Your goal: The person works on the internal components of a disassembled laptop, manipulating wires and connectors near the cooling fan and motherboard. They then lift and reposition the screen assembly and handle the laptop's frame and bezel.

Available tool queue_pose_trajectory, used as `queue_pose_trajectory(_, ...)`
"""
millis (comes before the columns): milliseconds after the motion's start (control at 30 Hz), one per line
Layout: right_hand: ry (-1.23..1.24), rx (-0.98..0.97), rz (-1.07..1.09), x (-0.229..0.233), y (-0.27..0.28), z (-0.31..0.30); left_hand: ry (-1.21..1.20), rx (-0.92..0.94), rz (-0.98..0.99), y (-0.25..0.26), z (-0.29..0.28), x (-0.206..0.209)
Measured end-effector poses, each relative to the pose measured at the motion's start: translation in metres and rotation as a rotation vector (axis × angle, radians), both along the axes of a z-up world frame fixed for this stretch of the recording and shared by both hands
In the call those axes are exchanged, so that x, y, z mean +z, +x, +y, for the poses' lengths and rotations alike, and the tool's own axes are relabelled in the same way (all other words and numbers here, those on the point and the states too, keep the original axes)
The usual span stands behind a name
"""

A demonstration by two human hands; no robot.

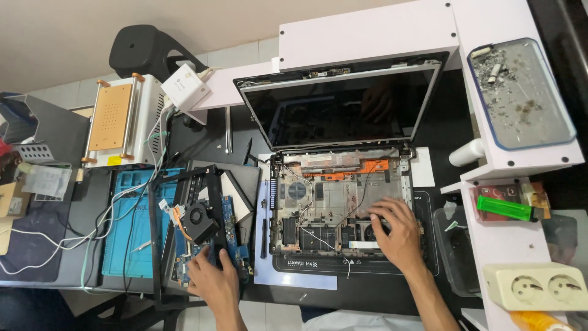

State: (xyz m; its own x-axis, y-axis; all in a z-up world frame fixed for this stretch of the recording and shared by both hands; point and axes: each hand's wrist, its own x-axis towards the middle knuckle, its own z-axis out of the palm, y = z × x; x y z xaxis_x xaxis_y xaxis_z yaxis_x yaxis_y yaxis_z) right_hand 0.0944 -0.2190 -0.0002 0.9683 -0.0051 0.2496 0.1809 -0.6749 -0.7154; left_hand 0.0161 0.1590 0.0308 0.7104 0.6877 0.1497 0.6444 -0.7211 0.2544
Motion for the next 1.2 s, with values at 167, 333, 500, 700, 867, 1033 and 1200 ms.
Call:
queue_pose_trajectory(167, 0.002, 0.01, -0.03, 0.01, 0.002, 0.003, -0.014, -0.072, -0.17, 0.02, -0.021, 0.015)
queue_pose_trajectory(333, -0.022, 0.017, -0.046, 0.012, 0.002, 0.003, -0.044, -0.25, -0.212, 0.032, -0.049, 0.015)
queue_pose_trajectory(500, -0.041, 0.017, -0.04, 0.011, 0.003, 0.003, -0.058, -0.374, -0.027, 0.036, -0.068, 0.002)
queue_pose_trajectory(700, -0.037, 0.02, -0.035, 0.012, 0.002, 0.003, -0.14, -0.358, -0.027, 0.04, -0.062, -0.001)
queue_pose_trajectory(867, -0.043, 0.01, -0.003, 0.005, 0.0, 0.002, -0.235, -0.345, -0.168, 0.045, -0.068, 0.016)
queue_pose_trajectory(1033, -0.056, 0.011, 0.014, 0.006, 0.001, 0.002, -0.512, -0.411, -0.296, 0.06, -0.092, 0.013)
queue_pose_trajectory(1200, -0.029, 0.0, 0.008, 0.013, 0.003, 0.004, -0.59, -0.63, -0.356, 0.08, -0.126, 0.007)
